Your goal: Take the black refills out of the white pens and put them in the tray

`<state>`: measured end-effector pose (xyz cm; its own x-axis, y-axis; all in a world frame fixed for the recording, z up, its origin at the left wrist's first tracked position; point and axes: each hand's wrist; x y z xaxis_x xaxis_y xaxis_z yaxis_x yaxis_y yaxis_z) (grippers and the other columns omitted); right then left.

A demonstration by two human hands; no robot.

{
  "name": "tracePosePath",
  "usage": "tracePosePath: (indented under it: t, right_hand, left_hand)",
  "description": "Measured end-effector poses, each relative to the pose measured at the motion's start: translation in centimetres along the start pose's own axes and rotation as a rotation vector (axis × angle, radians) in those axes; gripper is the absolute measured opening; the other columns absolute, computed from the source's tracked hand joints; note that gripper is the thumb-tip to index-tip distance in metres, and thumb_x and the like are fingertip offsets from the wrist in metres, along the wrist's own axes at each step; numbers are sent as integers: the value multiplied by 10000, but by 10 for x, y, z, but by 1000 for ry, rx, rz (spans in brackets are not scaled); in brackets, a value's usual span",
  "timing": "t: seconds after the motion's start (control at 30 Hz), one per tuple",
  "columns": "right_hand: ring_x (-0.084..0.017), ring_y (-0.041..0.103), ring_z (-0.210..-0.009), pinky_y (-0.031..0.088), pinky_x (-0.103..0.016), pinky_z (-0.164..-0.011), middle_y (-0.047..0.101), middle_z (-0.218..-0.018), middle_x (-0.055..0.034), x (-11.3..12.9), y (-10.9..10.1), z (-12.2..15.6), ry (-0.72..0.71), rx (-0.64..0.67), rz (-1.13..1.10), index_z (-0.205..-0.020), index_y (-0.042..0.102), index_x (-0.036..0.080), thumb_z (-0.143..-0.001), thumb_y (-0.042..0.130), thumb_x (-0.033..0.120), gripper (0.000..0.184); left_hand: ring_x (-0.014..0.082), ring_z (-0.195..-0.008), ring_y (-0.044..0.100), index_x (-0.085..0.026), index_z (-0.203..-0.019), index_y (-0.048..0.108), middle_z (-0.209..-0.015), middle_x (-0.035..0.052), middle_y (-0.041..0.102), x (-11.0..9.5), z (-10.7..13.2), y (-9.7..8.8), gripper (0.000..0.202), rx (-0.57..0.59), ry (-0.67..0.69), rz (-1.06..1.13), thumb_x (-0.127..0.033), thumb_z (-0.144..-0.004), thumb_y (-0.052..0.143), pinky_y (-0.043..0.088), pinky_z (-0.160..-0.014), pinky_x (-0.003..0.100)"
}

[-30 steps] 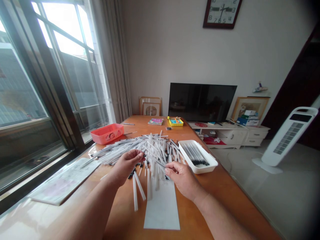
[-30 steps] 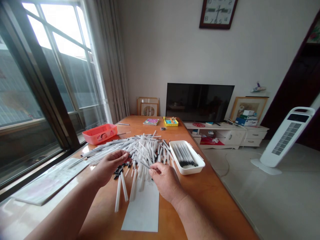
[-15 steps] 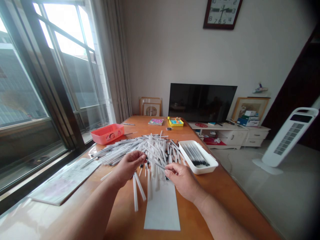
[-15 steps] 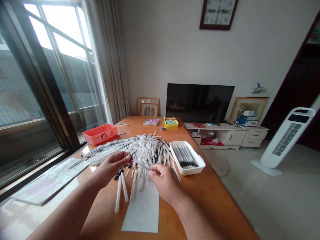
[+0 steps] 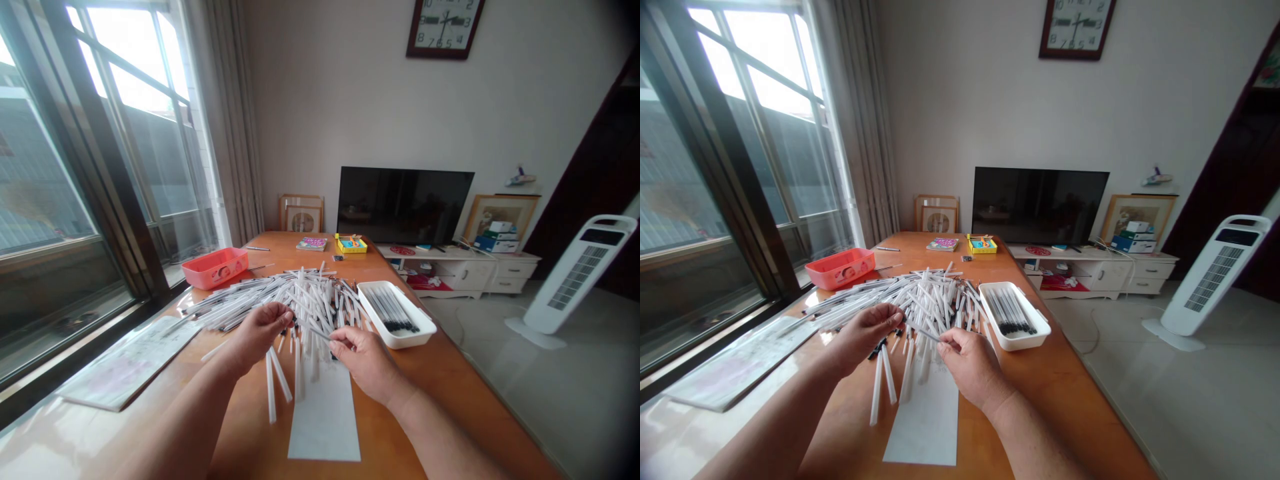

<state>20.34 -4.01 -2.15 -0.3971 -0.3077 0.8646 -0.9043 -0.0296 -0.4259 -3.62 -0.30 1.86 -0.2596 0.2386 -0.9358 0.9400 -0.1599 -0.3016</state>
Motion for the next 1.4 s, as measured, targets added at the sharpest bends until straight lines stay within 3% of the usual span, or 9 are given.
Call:
tracePosePath:
  t: [1.0,1.17,1.4]
  right_hand:
    - [-162,594,-667,461,-260,-655,682,-709,1,2,0,0,-10,8,-13,-929,749,211,-860,595,335,209]
    - [-158,589,-652,459,-260,-654,675,-696,5,2,-1,0,-16,9,-6,-919,749,210,-859,596,325,200]
    - [-165,599,-656,462,-265,-649,689,-713,-2,0,-1,-1,-2,-11,8,-933,750,214,-863,595,342,213]
  left_hand:
    - [142,-647,507,-174,-789,625,-724,18,627,-4,2,2,401,-10,-19,-59,-573,-822,618,373,-617,262]
    - [126,-580,445,-179,-769,621,-658,-1,571,-7,3,3,413,-31,-50,-53,-591,-799,624,331,-547,253]
    - [134,-614,491,-172,-762,639,-689,12,616,-8,4,4,400,-22,-30,-17,-570,-798,646,367,-575,250]
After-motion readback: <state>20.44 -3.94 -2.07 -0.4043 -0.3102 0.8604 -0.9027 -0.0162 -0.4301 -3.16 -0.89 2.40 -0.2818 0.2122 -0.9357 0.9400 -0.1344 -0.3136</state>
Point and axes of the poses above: each hand's wrist, its own z-axis away from the middle knuckle, its own y-axis out of the palm, x = y × z
